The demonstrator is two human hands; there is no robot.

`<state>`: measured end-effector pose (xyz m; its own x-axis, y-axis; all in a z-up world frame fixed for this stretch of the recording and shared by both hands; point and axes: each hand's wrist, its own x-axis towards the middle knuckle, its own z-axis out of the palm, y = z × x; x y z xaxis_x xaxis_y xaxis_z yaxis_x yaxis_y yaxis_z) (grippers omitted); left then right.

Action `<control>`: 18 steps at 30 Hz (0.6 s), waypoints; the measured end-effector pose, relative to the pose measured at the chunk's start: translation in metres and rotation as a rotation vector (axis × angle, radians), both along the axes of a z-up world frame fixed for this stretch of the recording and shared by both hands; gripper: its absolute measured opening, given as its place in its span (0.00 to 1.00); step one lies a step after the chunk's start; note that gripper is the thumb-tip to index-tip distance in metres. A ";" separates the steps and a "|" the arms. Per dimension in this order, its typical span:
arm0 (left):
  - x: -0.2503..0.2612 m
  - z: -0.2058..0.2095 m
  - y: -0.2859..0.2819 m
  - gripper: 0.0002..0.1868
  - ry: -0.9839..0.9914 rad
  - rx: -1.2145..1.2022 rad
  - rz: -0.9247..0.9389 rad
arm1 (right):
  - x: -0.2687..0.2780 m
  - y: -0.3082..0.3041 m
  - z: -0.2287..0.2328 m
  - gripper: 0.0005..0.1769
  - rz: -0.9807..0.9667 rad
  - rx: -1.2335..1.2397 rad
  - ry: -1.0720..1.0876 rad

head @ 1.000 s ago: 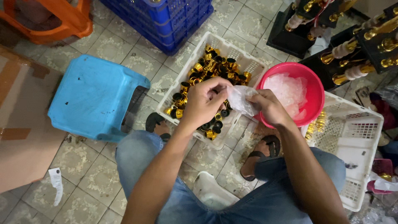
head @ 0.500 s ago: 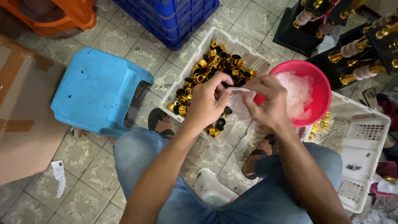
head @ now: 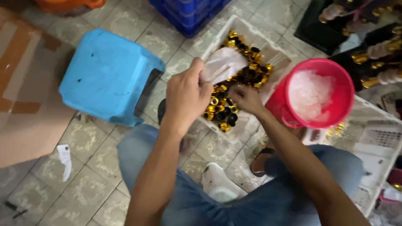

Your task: The person picks up a gold-colored trophy component from a crate, places it inside a clear plastic bag, and then sets the bagged component into a separate white basket.

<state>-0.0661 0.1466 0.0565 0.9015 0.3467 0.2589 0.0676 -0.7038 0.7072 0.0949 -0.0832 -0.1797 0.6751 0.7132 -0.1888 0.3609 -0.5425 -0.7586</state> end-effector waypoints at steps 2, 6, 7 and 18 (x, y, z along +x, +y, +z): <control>-0.003 -0.005 0.008 0.08 0.004 -0.035 0.033 | -0.013 -0.017 -0.092 0.26 0.076 -0.145 0.060; 0.000 -0.023 0.021 0.08 0.075 -0.040 0.143 | -0.043 0.001 -0.164 0.33 0.101 -0.284 0.007; 0.002 -0.015 0.020 0.08 0.076 -0.037 0.149 | -0.048 0.012 -0.170 0.33 0.107 -0.281 0.008; 0.038 -0.016 0.008 0.07 0.140 -0.137 0.295 | -0.048 0.084 -0.110 0.40 0.094 -0.662 0.045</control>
<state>-0.0277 0.1542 0.0409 0.7809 0.6204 0.0732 0.3566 -0.5390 0.7631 0.0473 0.0008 -0.2894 0.5973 0.4926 -0.6329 0.4050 -0.8664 -0.2921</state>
